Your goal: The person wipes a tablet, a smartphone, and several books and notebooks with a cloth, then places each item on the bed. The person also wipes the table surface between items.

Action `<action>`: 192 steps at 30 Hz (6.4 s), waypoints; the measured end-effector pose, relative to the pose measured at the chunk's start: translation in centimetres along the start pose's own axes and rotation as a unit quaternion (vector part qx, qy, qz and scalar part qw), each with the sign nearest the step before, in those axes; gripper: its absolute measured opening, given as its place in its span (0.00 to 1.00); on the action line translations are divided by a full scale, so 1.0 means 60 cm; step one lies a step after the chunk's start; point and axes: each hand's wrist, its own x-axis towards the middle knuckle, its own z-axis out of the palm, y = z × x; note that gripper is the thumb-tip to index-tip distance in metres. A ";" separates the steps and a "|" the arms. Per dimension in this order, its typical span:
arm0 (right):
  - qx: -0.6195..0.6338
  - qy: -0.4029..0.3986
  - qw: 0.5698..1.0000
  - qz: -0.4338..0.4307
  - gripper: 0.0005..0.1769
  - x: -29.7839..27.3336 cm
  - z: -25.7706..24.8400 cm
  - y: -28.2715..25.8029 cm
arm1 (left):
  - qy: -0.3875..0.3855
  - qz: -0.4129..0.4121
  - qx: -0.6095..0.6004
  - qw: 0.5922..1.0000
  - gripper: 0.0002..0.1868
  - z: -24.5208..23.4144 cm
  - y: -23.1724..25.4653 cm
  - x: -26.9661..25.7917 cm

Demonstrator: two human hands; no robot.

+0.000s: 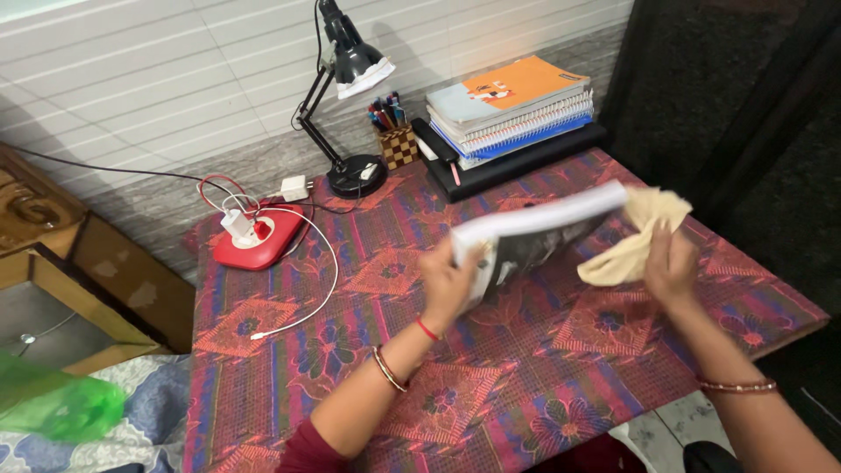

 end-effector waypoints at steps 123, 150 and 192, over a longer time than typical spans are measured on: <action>-0.049 -0.322 0.924 -0.200 0.30 0.038 0.255 -0.134 | -0.092 -0.250 -0.020 0.964 0.20 0.116 -0.502 0.605; 0.314 0.226 0.922 -0.020 0.12 0.219 0.102 0.139 | -0.046 -0.290 -0.279 0.914 0.29 0.093 -0.080 0.155; -0.008 -0.070 0.984 0.165 0.23 0.111 0.205 -0.013 | -0.111 -0.313 -0.279 0.901 0.24 -0.013 -0.045 0.021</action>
